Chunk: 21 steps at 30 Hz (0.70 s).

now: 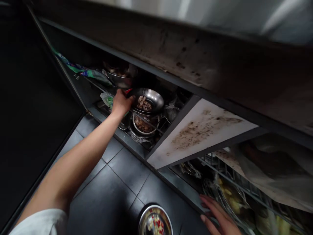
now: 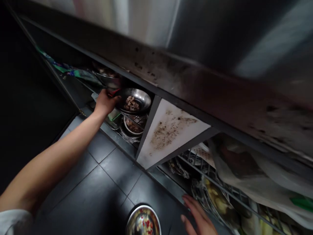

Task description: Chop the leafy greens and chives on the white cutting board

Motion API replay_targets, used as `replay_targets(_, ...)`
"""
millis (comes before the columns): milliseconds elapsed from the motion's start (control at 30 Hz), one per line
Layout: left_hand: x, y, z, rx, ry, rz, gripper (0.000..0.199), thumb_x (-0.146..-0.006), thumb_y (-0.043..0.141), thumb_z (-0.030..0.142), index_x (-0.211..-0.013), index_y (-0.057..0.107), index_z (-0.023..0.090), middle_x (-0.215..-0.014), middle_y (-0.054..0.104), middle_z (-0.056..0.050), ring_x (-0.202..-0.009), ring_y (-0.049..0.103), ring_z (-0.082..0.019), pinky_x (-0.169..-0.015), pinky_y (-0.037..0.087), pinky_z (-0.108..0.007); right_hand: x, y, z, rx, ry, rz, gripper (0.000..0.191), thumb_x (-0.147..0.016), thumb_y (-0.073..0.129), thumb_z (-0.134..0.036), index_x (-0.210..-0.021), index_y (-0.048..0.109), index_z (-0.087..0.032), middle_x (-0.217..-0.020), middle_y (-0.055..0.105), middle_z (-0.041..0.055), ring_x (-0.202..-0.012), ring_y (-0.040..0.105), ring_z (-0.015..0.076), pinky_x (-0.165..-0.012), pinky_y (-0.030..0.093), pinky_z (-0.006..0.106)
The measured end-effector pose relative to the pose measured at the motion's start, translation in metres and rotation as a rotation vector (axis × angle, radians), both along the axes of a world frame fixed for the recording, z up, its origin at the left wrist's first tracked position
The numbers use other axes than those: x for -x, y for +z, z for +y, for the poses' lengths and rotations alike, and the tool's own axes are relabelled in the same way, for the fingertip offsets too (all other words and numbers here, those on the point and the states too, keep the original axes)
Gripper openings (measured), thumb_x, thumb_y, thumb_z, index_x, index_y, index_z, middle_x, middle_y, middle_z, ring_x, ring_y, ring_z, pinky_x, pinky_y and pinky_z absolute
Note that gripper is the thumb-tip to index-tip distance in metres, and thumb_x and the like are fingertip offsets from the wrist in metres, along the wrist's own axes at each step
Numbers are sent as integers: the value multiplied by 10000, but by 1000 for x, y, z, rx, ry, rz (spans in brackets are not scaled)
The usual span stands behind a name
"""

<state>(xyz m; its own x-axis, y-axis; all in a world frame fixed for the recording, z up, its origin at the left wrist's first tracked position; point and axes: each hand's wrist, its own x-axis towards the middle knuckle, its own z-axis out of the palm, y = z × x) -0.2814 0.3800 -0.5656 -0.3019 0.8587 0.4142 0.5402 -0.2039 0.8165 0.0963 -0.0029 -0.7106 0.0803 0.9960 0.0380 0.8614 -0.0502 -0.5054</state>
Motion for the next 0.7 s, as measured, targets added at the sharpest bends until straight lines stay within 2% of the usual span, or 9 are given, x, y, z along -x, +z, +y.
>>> replay_targets(133, 6, 15, 18, 176, -2, 178, 171, -687, 745, 261, -788, 629, 185, -916, 705, -165, -1073, 655, -406, -932, 513, -470, 8, 1, 0, 9, 20, 81, 459, -916, 569, -534, -1246, 725, -256, -1322, 685, 105, -1097, 723, 262, -873, 621, 290)
replay_targets(267, 3, 23, 16, 160, 53, 238, 133, -699, 738, 241, -775, 654, 172, -981, 716, -210, -1152, 632, -439, -985, 493, -517, 12, -3, -5, 84, 31, 160, 472, -907, 565, -524, -1267, 712, -256, -1308, 693, 106, -1045, 741, 250, -868, 621, 293)
replay_targets(433, 0, 37, 20, 113, 87, 264, 160, -685, 732, 161, -832, 672, 141, -1008, 705, -210, -1181, 619, -448, -1022, 472, -556, 13, -6, -7, 134, 42, 168, 472, -898, 567, -490, -1264, 713, -231, -1312, 689, 116, -1046, 740, 234, -884, 608, 273)
replay_targets(567, 5, 46, 27, 23, 101, 121, 168, -722, 687, 165, -888, 664, 147, -998, 694, -149, -1207, 613, -394, -1042, 473, -514, 13, -5, -3, 132, 23, 175, 468, -893, 567, -496, -1255, 715, -238, -1296, 699, 109, -1032, 743, 233, -882, 609, 275)
replay_targets(633, 5, 47, 28, 12, 79, -52, 125, -767, 633, 158, -890, 641, 137, -932, 681, -131, -1104, 664, -358, -961, 529, -488, 15, -5, -1, 132, 16, 178, 464, -887, 572, -501, -1242, 719, -241, -1280, 708, 106, -1018, 747, 236, -876, 612, 283)
replay_targets(700, 4, 46, 27, 75, 13, -283, 87, -832, 549, 146, -894, 604, 120, -831, 648, -111, -916, 710, -311, -826, 575, -470, 18, -5, 1, 142, 16, 174, 459, -888, 572, -504, -1241, 719, -249, -1271, 713, 101, -1008, 749, 236, -873, 614, 290)
